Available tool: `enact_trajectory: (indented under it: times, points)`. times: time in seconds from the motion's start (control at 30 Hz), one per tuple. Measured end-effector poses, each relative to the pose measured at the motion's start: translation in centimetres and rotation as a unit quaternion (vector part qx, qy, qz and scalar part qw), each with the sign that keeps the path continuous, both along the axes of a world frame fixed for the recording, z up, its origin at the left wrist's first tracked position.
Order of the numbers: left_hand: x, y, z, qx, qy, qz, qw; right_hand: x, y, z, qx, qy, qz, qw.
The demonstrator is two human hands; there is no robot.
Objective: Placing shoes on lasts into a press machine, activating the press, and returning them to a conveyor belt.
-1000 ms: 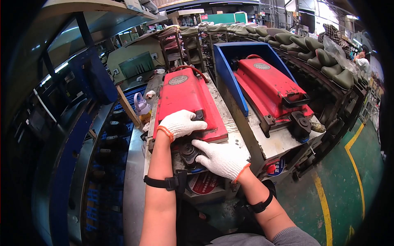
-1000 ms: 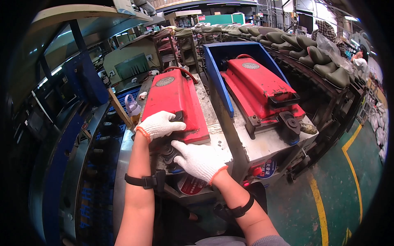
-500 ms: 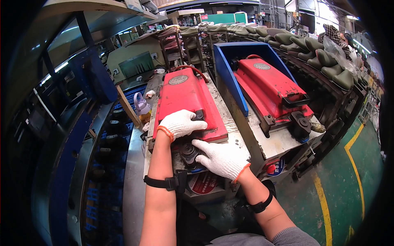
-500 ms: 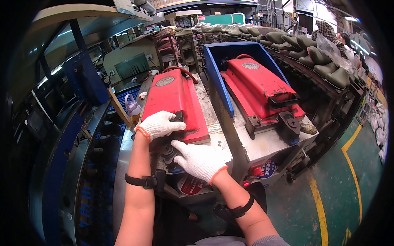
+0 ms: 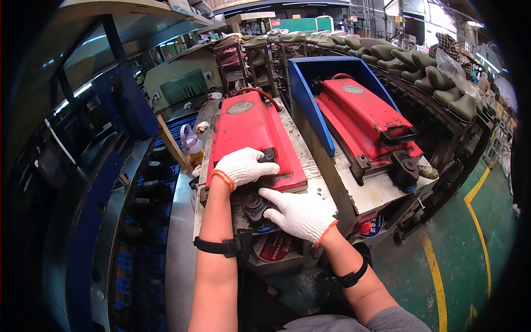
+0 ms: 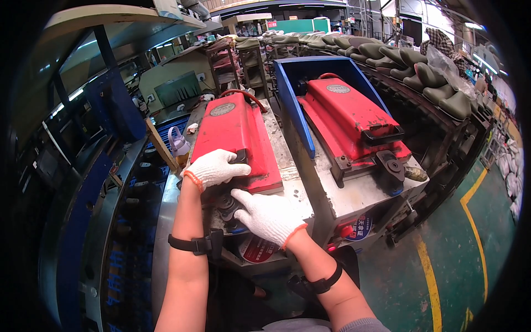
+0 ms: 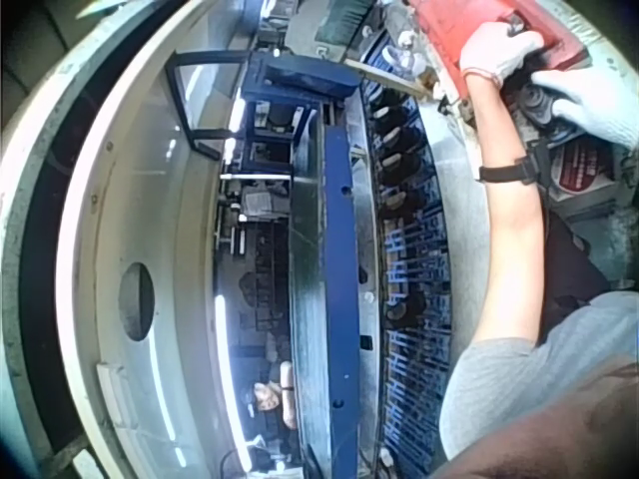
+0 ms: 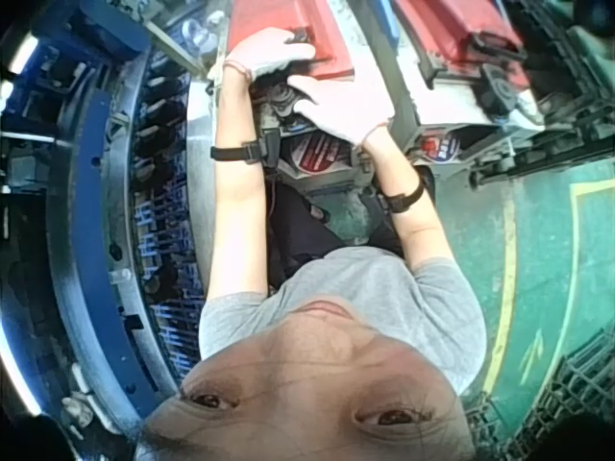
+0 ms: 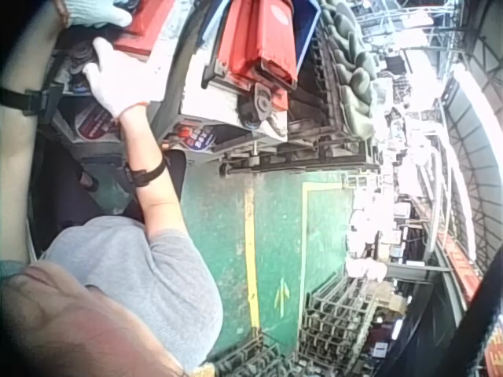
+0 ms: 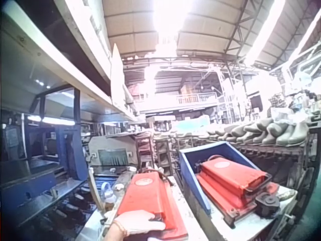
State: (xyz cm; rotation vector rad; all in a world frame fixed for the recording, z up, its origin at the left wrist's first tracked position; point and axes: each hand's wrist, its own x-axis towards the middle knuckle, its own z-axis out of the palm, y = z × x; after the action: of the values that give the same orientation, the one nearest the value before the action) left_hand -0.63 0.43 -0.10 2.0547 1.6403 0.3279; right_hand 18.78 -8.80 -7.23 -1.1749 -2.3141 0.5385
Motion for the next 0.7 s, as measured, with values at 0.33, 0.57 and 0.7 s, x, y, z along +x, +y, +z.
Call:
enact_trajectory:
  times: [0.33,0.57,0.7]
  points:
    - [-0.04,0.08,-0.17,0.005,0.002,0.001,1.0,0.01,-0.04,0.08,-0.004,-0.001,0.0,1.0]
    - [-0.03,0.11,-0.17,0.007,0.003,0.001,1.0,0.04,-0.04,-0.08,-0.004,0.0,-0.001,1.0]
    - [-0.01,-0.03,-0.08,0.008,0.003,0.004,1.0,-0.02,0.01,-0.05,0.0,0.002,-0.001,1.0]
